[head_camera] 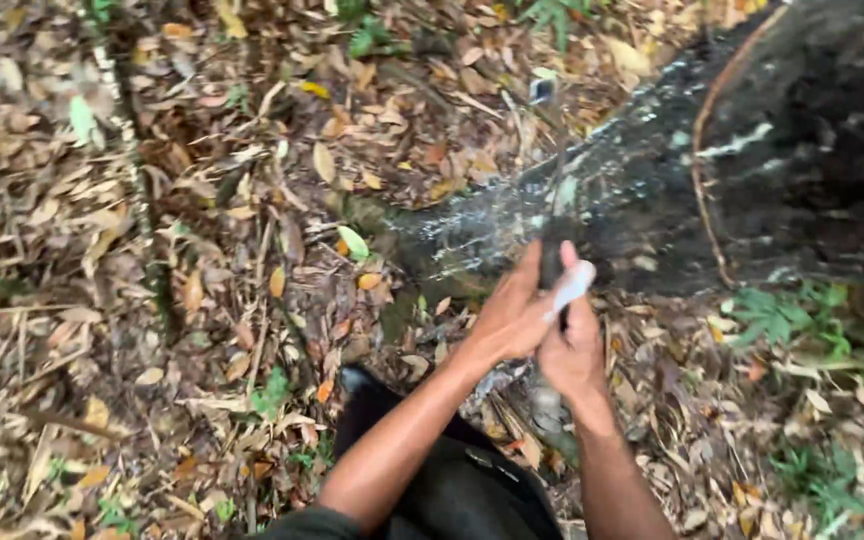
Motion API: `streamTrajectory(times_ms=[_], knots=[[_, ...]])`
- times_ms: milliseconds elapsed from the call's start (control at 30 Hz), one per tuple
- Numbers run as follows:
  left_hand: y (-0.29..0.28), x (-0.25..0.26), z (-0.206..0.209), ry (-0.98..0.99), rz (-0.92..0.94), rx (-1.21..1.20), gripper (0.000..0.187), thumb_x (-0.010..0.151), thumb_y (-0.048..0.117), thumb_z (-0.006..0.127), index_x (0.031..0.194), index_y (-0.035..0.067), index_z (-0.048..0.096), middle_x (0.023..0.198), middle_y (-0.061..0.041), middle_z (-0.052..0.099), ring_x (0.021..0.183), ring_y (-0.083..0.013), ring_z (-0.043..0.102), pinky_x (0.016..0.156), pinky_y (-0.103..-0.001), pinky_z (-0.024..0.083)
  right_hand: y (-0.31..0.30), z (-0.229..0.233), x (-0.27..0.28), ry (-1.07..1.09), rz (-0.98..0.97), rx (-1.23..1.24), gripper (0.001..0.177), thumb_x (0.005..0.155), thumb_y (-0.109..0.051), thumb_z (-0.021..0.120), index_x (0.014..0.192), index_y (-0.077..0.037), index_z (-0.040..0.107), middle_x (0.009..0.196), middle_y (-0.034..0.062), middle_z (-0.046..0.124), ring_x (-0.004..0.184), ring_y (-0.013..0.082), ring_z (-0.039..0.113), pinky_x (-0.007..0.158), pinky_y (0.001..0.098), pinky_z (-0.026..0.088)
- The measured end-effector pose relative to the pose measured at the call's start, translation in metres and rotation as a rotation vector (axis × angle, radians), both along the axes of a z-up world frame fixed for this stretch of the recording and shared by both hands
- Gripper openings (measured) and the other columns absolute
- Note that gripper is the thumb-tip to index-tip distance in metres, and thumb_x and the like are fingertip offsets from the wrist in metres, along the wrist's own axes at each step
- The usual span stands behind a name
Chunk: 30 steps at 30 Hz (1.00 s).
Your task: The recorder uses a specialized tapping knife to cut into the bark of a rubber tree and attaches a collection cup with wire to gather latex.
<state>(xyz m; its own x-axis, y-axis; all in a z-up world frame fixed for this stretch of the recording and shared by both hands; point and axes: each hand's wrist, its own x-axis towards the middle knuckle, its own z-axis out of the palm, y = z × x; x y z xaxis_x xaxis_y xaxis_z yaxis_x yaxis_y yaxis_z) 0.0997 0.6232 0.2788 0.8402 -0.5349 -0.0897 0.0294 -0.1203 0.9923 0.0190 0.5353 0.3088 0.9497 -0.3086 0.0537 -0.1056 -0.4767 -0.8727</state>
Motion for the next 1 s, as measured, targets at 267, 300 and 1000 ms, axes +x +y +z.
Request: streamTrajectory(times_ms=[267,300,1000], knots=[[-0.015,0.017,0.060,0.130,-0.300,-0.052,0.105,0.080,0.077,0.059,0.142,-0.006,0.040,0.101,-0.027,0.072,0.088,-0.0411,0.075,0.076,-0.050,0.059,-0.022,0.007,-0.014,-0.057,-0.133,-0.059,0.074,0.097,-0.011,0.054,0.164,0.001,0.022,0.164,0.0203,0.038,0.149,0.0271,0.040,0.121,0.0371,0.033],[-0.018,0.022,0.053,0.068,-0.279,-0.087,0.106,0.082,0.074,0.064,0.145,-0.007,0.037,0.104,-0.028,0.069,0.090,-0.0430,0.074,0.078,-0.050,0.058,-0.021,0.004,-0.008,-0.067,-0.161,-0.067,0.079,0.095,-0.012,0.056,0.164,0.001,0.021,0.164,0.0211,0.037,0.149,0.0280,0.040,0.121,0.0384,0.033],[-0.185,0.252,0.112,-0.537,-0.204,-0.413,0.030,0.093,0.031,0.068,0.101,0.003,0.062,0.130,-0.021,0.056,0.130,-0.0451,0.048,0.108,-0.058,0.038,0.053,0.082,0.143,-0.239,-0.873,-0.269,0.069,0.112,-0.028,0.045,0.170,-0.017,0.010,0.085,0.0068,0.058,0.059,0.0121,0.054,0.053,0.0269,0.048]])
